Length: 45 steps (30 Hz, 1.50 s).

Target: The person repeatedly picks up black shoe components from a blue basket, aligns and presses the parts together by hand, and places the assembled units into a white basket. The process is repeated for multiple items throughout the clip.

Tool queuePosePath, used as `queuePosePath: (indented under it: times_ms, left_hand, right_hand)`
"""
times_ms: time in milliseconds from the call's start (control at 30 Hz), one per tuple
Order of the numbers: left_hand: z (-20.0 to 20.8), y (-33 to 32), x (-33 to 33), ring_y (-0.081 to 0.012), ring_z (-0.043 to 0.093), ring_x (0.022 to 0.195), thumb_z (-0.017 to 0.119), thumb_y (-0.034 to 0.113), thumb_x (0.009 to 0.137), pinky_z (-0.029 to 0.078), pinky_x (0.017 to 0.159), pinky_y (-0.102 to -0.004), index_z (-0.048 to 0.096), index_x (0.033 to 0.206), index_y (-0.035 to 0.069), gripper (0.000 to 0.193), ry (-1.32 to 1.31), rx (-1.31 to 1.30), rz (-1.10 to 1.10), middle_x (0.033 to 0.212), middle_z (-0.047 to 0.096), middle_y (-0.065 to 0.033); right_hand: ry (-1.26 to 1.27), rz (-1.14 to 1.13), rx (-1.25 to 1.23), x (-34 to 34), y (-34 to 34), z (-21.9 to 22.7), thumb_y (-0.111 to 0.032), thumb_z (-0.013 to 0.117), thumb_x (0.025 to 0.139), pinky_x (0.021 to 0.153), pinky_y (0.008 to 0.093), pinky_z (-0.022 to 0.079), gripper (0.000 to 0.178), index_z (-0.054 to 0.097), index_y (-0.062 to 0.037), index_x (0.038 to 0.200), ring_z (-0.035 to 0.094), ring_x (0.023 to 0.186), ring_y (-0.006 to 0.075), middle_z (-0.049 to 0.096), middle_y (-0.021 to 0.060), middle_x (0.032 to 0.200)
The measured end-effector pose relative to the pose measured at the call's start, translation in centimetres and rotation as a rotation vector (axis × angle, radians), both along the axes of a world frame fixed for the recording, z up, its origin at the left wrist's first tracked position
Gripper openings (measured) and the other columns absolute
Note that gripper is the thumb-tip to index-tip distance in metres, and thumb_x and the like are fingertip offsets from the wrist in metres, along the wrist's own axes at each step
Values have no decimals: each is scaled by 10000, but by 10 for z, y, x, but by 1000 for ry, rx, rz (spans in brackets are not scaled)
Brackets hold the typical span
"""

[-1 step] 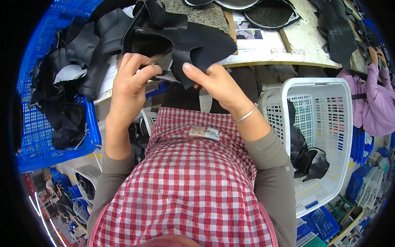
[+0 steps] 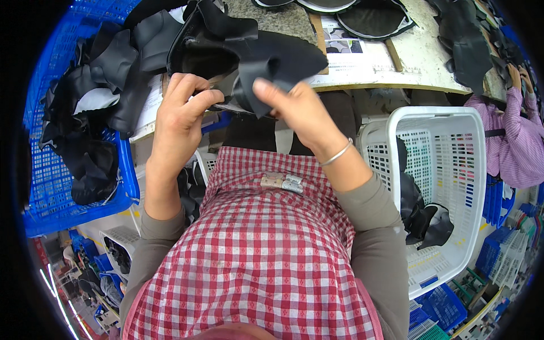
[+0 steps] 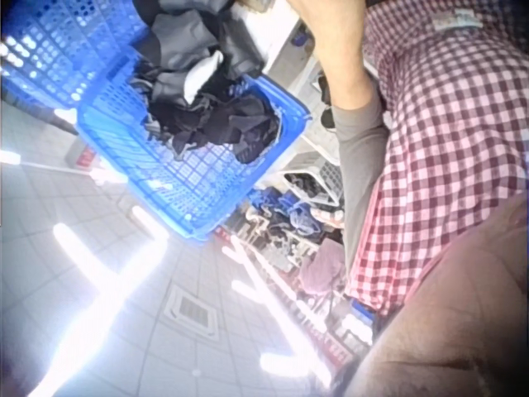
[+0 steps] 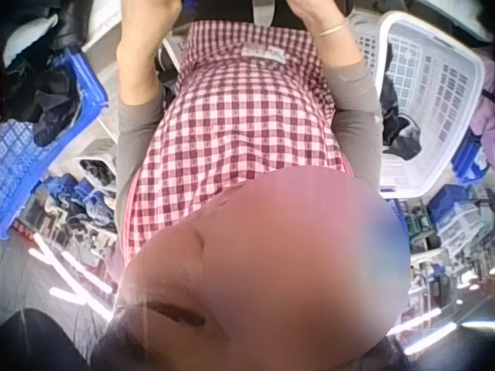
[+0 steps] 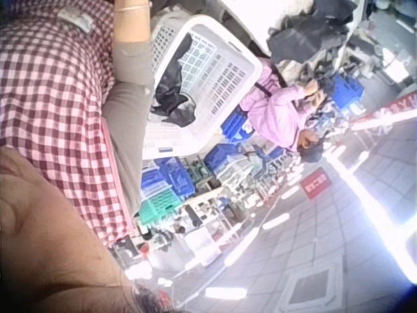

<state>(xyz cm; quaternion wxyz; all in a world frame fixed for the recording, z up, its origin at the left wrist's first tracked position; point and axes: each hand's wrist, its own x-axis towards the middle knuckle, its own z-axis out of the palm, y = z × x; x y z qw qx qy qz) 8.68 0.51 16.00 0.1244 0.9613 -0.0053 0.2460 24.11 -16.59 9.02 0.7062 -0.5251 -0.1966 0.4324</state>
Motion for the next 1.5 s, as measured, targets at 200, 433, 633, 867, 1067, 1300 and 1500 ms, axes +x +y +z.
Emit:
queuePosePath:
  times_ms: [200, 433, 633, 867, 1067, 1300, 1500]
  left_hand:
    - [9, 5, -8, -293, 597, 925, 668, -105, 687, 506, 777, -389, 731, 942, 44, 302, -119, -86, -2, 939, 609, -98]
    - [-13, 18, -6, -289, 613, 898, 665, -120, 630, 514, 749, -381, 722, 908, 1, 309, -320, -54, -54, 920, 629, -112]
    - [-51, 19, 1, -312, 582, 865, 653, -141, 602, 474, 684, -406, 666, 941, 19, 375, -182, -98, 3, 904, 560, -114]
    - [-57, 31, -6, -208, 554, 681, 750, 122, 571, 380, 592, -353, 774, 871, 27, 316, -347, 50, -103, 712, 502, -30]
    - [-49, 28, -5, -188, 554, 688, 732, 148, 586, 349, 581, -339, 782, 881, 30, 322, -329, 111, -118, 714, 499, -16]
    - [-44, 33, -3, -214, 538, 680, 760, 151, 574, 338, 572, -351, 758, 873, 35, 321, -300, 107, -92, 720, 495, -28]
    - [7, 30, 23, -272, 582, 708, 794, 4, 620, 451, 583, -372, 686, 787, 52, 204, -241, 78, -160, 775, 550, -71]
  right_hand:
    - [-218, 153, 676, 36, 30, 22, -372, 680, 1010, 902, 237, 497, 760, 367, -44, 1620, 545, 1010, 107, 531, 83, 1557]
    - [-2078, -408, -32, 35, 43, 30, -189, 728, 772, 625, 259, 548, 213, 764, -220, 979, 659, 821, 111, 685, -107, 882]
    - [-2090, -309, 17, 29, 28, 14, -188, 745, 755, 624, 263, 473, 195, 774, -184, 948, 626, 774, 109, 693, -90, 827]
    - [-1967, -272, 147, 23, 22, 4, -191, 763, 754, 584, 230, 481, 206, 789, -184, 958, 599, 701, 91, 772, -95, 951]
    - [-1930, -205, 148, 28, 18, 15, -185, 774, 754, 574, 238, 476, 142, 782, -174, 895, 593, 663, 93, 783, -93, 940]
    - [-1865, 15, 98, 24, 6, 26, -148, 772, 745, 705, 303, 488, 229, 788, -123, 972, 639, 829, 152, 762, -37, 962]
    - [-1790, 46, -134, 5, 3, 45, -105, 819, 746, 730, 371, 477, 307, 789, -99, 1052, 625, 836, 235, 701, 37, 886]
